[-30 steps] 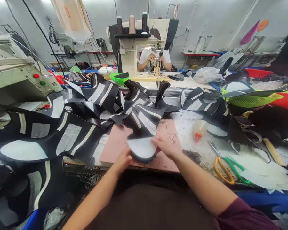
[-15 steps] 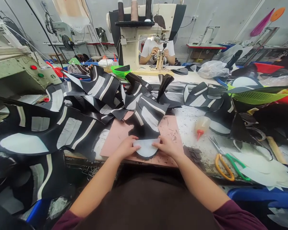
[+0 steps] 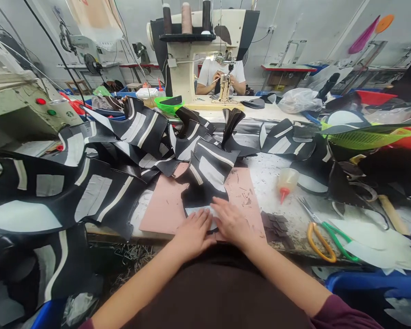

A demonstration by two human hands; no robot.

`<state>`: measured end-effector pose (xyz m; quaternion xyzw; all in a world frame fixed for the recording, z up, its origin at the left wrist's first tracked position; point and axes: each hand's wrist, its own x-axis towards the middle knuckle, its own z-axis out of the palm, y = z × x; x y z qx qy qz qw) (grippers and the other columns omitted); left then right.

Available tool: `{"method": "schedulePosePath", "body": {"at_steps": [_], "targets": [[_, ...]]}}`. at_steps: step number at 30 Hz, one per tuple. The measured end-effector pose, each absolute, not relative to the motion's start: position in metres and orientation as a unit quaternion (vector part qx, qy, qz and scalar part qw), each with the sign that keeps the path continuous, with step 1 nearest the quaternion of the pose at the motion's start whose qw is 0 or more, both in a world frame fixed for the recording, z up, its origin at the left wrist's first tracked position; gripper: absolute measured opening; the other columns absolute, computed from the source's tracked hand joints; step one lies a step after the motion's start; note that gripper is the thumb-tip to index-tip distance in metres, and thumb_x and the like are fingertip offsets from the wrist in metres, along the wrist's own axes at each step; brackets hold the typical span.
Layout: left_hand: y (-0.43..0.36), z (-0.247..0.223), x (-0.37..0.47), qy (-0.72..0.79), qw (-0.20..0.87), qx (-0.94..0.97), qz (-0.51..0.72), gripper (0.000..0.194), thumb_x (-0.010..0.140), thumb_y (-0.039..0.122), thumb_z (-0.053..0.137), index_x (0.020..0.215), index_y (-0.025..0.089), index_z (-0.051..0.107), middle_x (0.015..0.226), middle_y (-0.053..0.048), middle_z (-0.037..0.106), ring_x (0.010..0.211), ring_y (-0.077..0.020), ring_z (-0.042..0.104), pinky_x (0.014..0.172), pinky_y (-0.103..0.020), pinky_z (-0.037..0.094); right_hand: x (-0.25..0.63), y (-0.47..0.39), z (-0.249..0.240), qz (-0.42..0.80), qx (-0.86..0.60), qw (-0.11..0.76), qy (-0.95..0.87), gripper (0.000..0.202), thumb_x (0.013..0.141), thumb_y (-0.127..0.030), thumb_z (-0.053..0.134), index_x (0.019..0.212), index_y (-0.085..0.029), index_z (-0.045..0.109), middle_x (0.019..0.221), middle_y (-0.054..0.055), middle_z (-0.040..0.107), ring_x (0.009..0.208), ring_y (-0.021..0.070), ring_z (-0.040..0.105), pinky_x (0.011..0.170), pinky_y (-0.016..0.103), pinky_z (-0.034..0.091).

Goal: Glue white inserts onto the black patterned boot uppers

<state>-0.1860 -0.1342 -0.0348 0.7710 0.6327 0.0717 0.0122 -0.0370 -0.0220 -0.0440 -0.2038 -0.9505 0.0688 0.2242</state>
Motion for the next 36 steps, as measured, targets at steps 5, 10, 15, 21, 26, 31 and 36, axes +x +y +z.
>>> {"method": "schedulePosePath", "body": {"at_steps": [5, 10, 15, 21, 26, 31, 36], "targets": [[-0.137, -0.037, -0.199, 0.627, 0.058, 0.777, 0.003, 0.095, 0.064, 0.059, 0.068, 0.141, 0.025, 0.023, 0.145, -0.015, 0.025, 0.133, -0.0354, 0.021, 0.104, -0.050, 0.029, -0.033, -0.031, -0.053, 0.115, -0.165, 0.104, -0.974, 0.050, 0.091, -0.028, 0.033, 0.137, -0.009, 0.034, 0.139, 0.015, 0.039, 0.131, 0.0242, 0.032, 0.106, 0.044, 0.031], [-0.134, -0.033, -0.213, 0.632, 0.086, 0.770, -0.015, 0.083, 0.070, 0.053, 0.067, 0.139, 0.036, 0.024, 0.148, -0.010, 0.019, 0.133, -0.0344, 0.019, 0.104, -0.051, 0.029, -0.036, -0.034, -0.027, 0.206, -0.239, 0.024, -0.949, 0.063, 0.084, -0.037, 0.050, 0.139, -0.011, 0.033, 0.147, 0.015, 0.019, 0.136, 0.0286, 0.016, 0.110, 0.046, 0.020], [-0.147, -0.036, -0.234, 0.607, 0.064, 0.791, 0.039, 0.069, 0.073, 0.051, 0.064, 0.134, 0.036, 0.036, 0.145, -0.006, 0.029, 0.132, -0.0314, 0.027, 0.102, -0.048, 0.033, -0.016, 0.024, 0.013, 0.333, -0.352, 0.038, -0.874, 0.040, 0.076, -0.039, 0.062, 0.113, -0.024, 0.062, 0.131, 0.003, 0.051, 0.120, 0.0191, 0.047, 0.097, 0.027, 0.040], [-0.149, -0.012, -0.245, 0.656, -0.030, 0.745, 0.118, 0.036, 0.083, 0.050, 0.049, 0.087, 0.019, 0.067, 0.099, -0.012, 0.068, 0.096, -0.0310, 0.061, 0.082, -0.044, 0.049, 0.068, 0.137, 0.027, 0.187, -0.680, 0.131, -0.697, 0.061, 0.087, -0.046, 0.038, 0.130, -0.003, 0.038, 0.126, 0.030, 0.045, 0.116, 0.0364, 0.046, 0.091, 0.050, 0.036], [-0.111, -0.013, -0.180, 0.672, -0.062, 0.729, 0.115, 0.039, 0.080, 0.043, 0.054, 0.108, 0.015, 0.059, 0.120, -0.014, 0.058, 0.108, -0.0283, 0.055, 0.088, -0.039, 0.047, 0.080, 0.176, -0.004, 0.228, -0.750, 0.074, -0.617, 0.074, 0.074, -0.059, 0.053, 0.123, -0.004, 0.047, 0.114, 0.029, 0.055, 0.106, 0.0360, 0.054, 0.080, 0.042, 0.043], [-0.115, -0.043, -0.161, 0.649, -0.045, 0.752, 0.105, 0.052, 0.083, 0.038, 0.050, 0.128, 0.011, 0.043, 0.132, -0.019, 0.046, 0.124, -0.0305, 0.040, 0.098, -0.046, 0.039, 0.084, 0.166, -0.008, 0.247, -0.739, 0.070, -0.623, 0.081, 0.078, -0.062, 0.042, 0.128, 0.002, 0.040, 0.114, 0.032, 0.054, 0.105, 0.0383, 0.054, 0.078, 0.045, 0.044], [-0.155, -0.029, -0.192, 0.651, -0.103, 0.701, 0.274, 0.026, 0.088, 0.019, 0.039, 0.105, 0.017, 0.057, 0.107, -0.009, 0.064, 0.104, -0.0191, 0.058, 0.089, -0.034, 0.048, 0.075, 0.116, 0.009, 0.142, -0.681, 0.199, -0.690, 0.060, 0.084, -0.047, 0.038, 0.132, -0.013, 0.037, 0.128, 0.021, 0.046, 0.110, 0.0357, 0.050, 0.088, 0.048, 0.041]]}}
